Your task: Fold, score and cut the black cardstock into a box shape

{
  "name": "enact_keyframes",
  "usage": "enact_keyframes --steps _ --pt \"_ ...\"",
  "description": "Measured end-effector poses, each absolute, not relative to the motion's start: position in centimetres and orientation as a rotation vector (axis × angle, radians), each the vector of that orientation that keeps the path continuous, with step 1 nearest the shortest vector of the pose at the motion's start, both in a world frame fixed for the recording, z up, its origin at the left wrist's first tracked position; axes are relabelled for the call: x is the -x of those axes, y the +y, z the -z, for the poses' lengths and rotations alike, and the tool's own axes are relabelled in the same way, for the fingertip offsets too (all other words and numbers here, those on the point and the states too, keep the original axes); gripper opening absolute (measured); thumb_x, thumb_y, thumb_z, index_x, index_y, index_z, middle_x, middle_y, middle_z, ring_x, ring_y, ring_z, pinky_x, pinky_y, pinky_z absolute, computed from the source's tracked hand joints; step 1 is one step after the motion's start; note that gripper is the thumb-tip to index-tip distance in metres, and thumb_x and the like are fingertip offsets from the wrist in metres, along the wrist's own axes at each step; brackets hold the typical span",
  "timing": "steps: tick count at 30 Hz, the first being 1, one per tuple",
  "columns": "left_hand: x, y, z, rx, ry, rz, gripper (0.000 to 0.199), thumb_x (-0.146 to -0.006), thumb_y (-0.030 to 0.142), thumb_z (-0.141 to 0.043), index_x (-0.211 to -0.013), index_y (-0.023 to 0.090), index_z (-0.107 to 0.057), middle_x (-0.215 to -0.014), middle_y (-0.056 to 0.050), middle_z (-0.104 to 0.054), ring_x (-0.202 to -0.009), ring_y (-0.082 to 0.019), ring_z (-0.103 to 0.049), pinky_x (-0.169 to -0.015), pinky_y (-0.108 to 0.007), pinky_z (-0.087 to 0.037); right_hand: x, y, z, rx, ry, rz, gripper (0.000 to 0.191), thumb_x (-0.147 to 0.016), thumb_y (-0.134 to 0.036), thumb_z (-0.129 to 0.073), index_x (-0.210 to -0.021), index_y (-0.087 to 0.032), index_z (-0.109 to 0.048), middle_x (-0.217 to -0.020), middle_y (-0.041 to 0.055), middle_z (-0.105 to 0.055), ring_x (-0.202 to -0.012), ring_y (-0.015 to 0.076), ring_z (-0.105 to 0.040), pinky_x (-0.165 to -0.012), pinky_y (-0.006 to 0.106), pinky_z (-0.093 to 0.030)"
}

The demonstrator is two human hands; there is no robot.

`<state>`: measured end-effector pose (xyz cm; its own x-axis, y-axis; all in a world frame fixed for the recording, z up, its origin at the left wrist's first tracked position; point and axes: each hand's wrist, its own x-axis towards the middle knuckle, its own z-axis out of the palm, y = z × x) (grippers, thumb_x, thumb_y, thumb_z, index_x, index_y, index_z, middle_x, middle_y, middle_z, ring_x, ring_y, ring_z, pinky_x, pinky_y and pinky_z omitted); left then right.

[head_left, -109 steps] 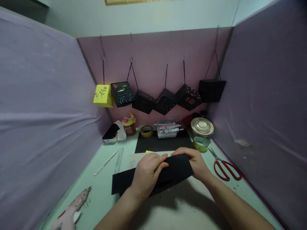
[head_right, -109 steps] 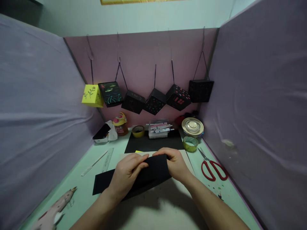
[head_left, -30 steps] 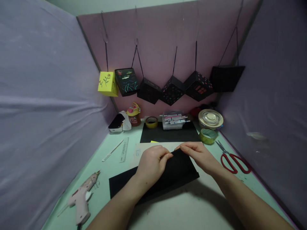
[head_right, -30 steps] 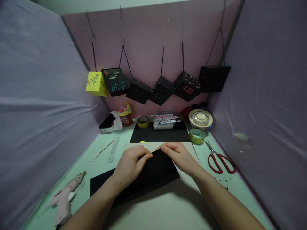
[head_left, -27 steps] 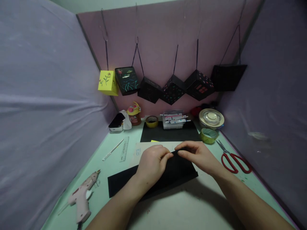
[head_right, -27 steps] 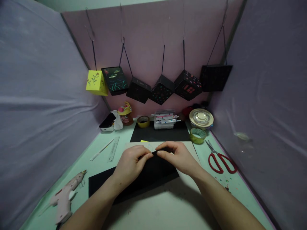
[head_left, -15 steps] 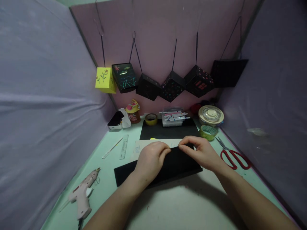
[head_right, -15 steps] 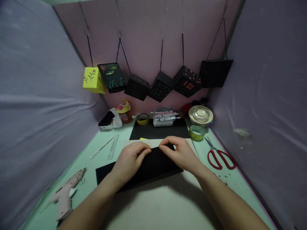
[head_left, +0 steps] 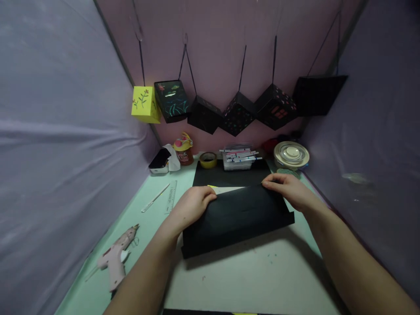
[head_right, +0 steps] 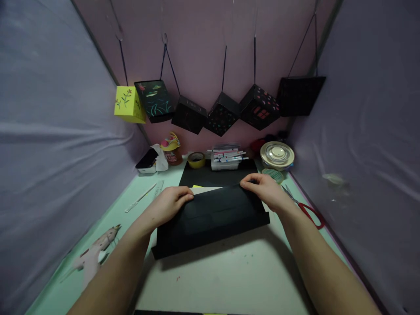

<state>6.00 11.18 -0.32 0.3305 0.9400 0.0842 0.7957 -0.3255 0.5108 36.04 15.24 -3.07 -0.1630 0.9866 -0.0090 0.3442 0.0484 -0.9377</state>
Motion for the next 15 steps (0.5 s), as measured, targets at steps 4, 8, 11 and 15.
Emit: enact_keyframes --steps 4,8,11,15 --pt "-6.0 12.5 3.2 -2.249 1.556 -0.379 0.023 -0.09 0.024 -0.048 -0.088 0.02 -0.07 -0.088 -0.004 -0.071 -0.082 -0.02 -0.064 -0.075 -0.028 -0.046 -36.0 16.8 6.2 1.486 -1.941 -0.973 0.026 -0.075 -0.044 -0.063 -0.069 -0.02 -0.069 -0.064 -0.0002 -0.065 -0.06 0.0152 -0.054 -0.055 0.026 -0.039" --pt "-7.4 10.7 6.0 -2.345 1.755 -0.359 0.03 -0.09 0.021 -0.049 -0.115 0.013 -0.065 -0.123 -0.015 -0.063 -0.116 -0.028 -0.056 -0.099 -0.04 -0.042 -35.3 17.7 9.0 1.707 -2.146 -0.698 0.016 -0.077 -0.028 -0.06 -0.067 -0.019 -0.069 -0.064 0.0016 -0.066 -0.061 0.0162 -0.057 -0.056 0.026 -0.038" --pt "-9.2 7.6 7.6 -2.376 1.71 -0.314 0.048 -0.093 0.034 -0.051 -0.137 0.014 -0.05 -0.147 -0.014 -0.045 -0.137 -0.028 -0.038 -0.113 -0.042 -0.031 -34.9 17.9 10.1 1.757 -2.164 -0.604 0.013 -0.078 -0.025 -0.061 -0.071 -0.02 -0.07 -0.072 0.0045 -0.069 -0.069 0.0188 -0.06 -0.062 0.028 -0.039" --pt "-10.6 4.9 9.8 -2.383 1.606 -0.078 0.083 -0.086 0.065 -0.049 -0.151 0.017 -0.029 -0.16 -0.011 -0.018 -0.148 -0.035 -0.01 -0.118 -0.056 -0.014 -34.9 17.8 10.3 1.782 -2.216 -0.493 0.012 -0.081 -0.027 -0.062 -0.076 -0.02 -0.07 -0.084 0.0077 -0.068 -0.08 0.0217 -0.062 -0.071 0.029 -0.041"
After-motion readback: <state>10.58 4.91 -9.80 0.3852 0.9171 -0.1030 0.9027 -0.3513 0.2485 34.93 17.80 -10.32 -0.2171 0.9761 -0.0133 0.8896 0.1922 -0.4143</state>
